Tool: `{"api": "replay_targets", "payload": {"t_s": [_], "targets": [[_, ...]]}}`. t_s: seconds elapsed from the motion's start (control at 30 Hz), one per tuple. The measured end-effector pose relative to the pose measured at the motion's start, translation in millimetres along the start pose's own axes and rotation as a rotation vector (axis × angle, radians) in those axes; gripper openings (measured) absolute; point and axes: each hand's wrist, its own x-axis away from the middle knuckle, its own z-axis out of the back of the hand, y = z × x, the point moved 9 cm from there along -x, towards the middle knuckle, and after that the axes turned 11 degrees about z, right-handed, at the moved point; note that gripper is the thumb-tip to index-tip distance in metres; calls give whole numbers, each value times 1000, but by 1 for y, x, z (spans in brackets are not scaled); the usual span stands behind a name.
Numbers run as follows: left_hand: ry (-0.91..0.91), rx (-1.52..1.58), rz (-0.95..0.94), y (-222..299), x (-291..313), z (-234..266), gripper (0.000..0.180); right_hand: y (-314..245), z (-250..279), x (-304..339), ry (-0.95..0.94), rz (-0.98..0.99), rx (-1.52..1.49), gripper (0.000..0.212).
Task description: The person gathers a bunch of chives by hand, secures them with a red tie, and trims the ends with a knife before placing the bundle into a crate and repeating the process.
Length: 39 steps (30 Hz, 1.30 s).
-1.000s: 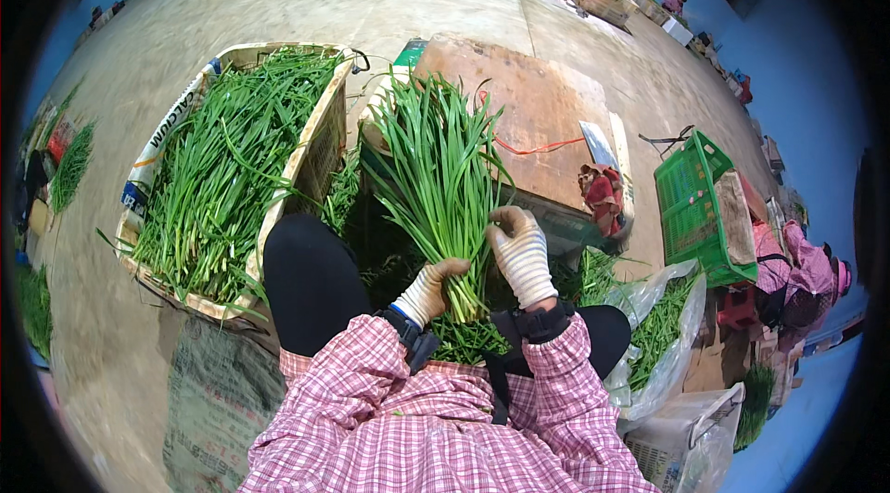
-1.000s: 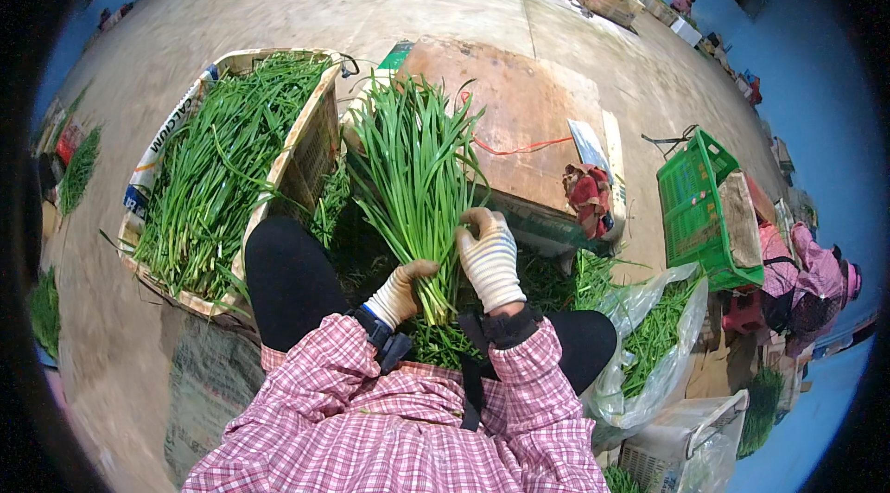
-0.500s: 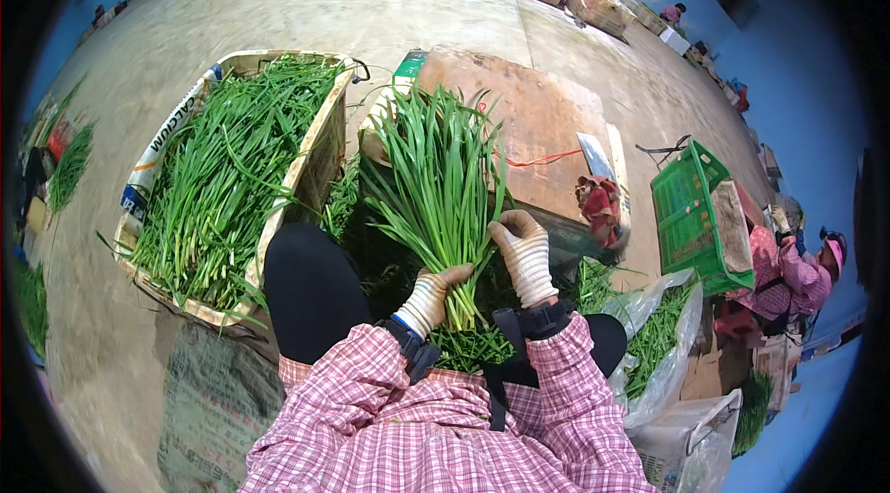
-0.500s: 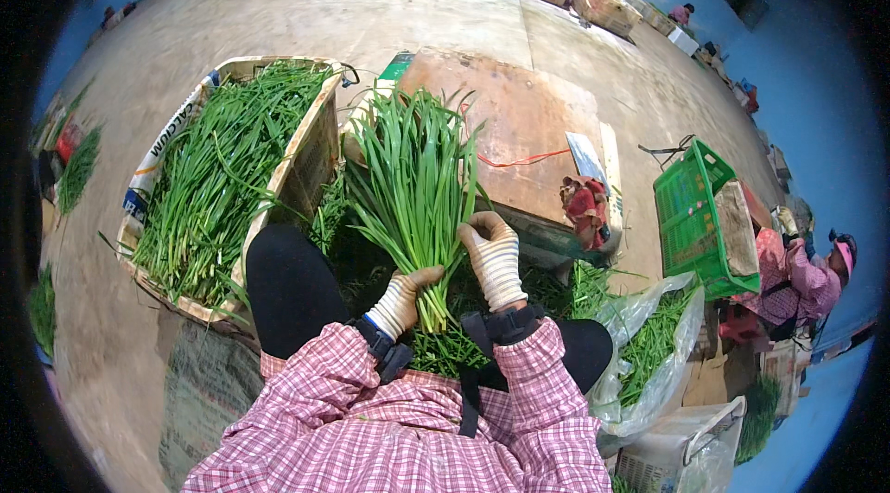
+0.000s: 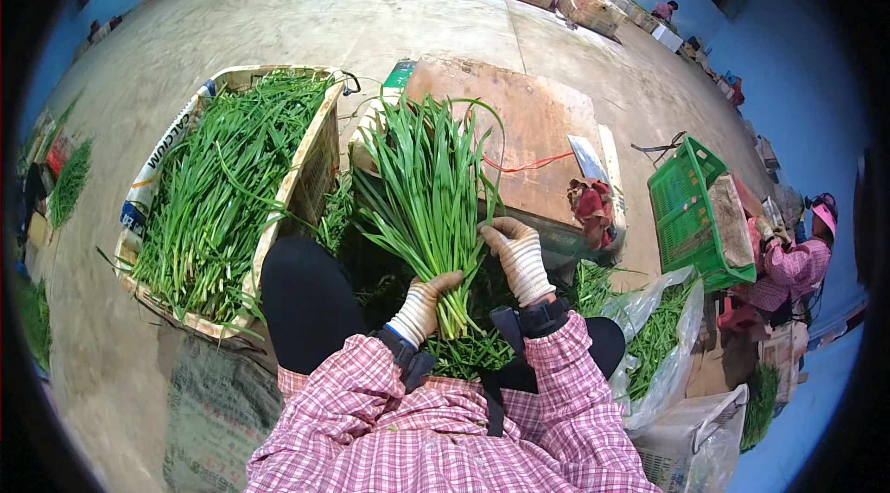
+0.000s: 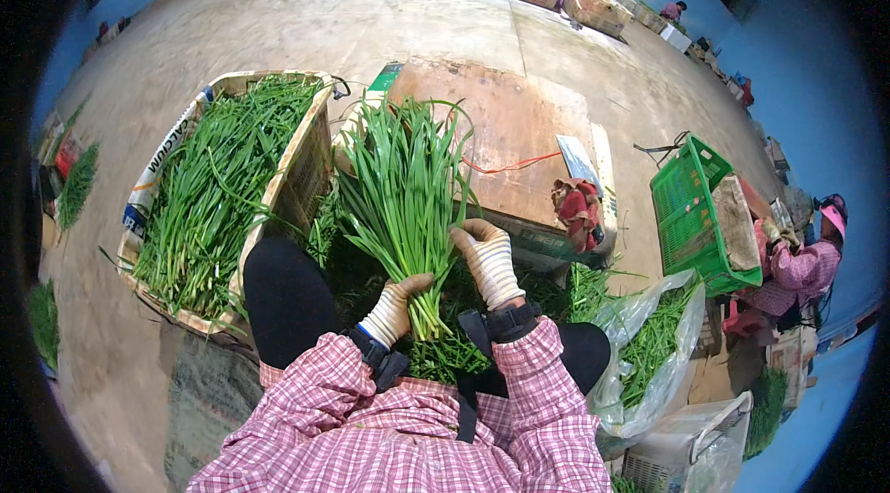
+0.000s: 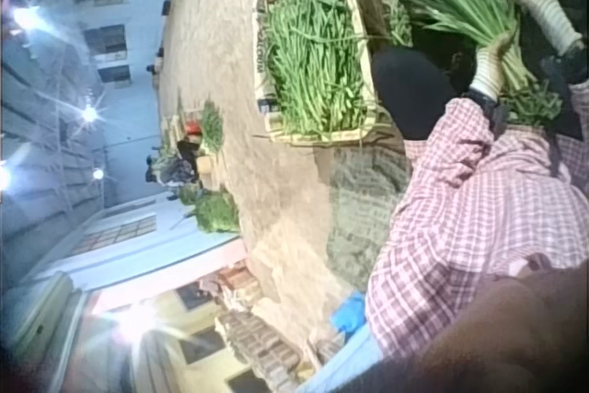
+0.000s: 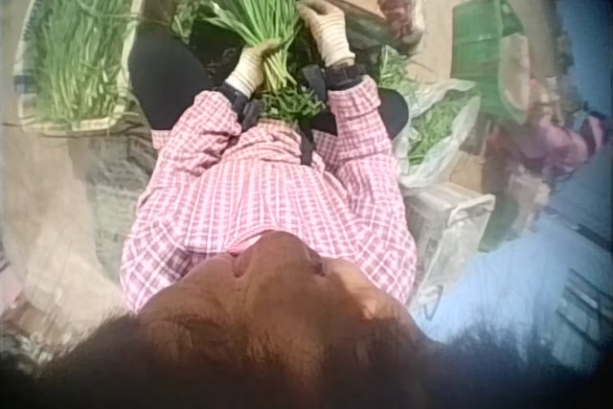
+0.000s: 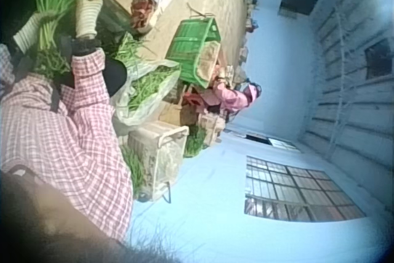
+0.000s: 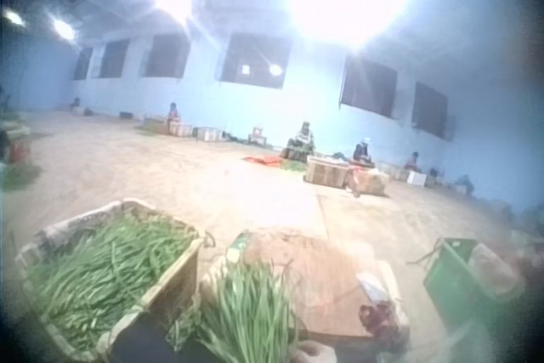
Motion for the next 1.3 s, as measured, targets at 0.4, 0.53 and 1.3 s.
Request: {"api": "replay_targets", "payload": {"t_s": [0.4,0.53,1.3], "targets": [[12,-36,61,-7,3,1,28,31,6,-10,37,-6,181,29],[-6,-61,53,-6,1,2,26,30,4,-14,17,17,272,28],[99,-72,-48,-2,7,10,41,-12,-82,-180,-288,506,1512,18]]}}
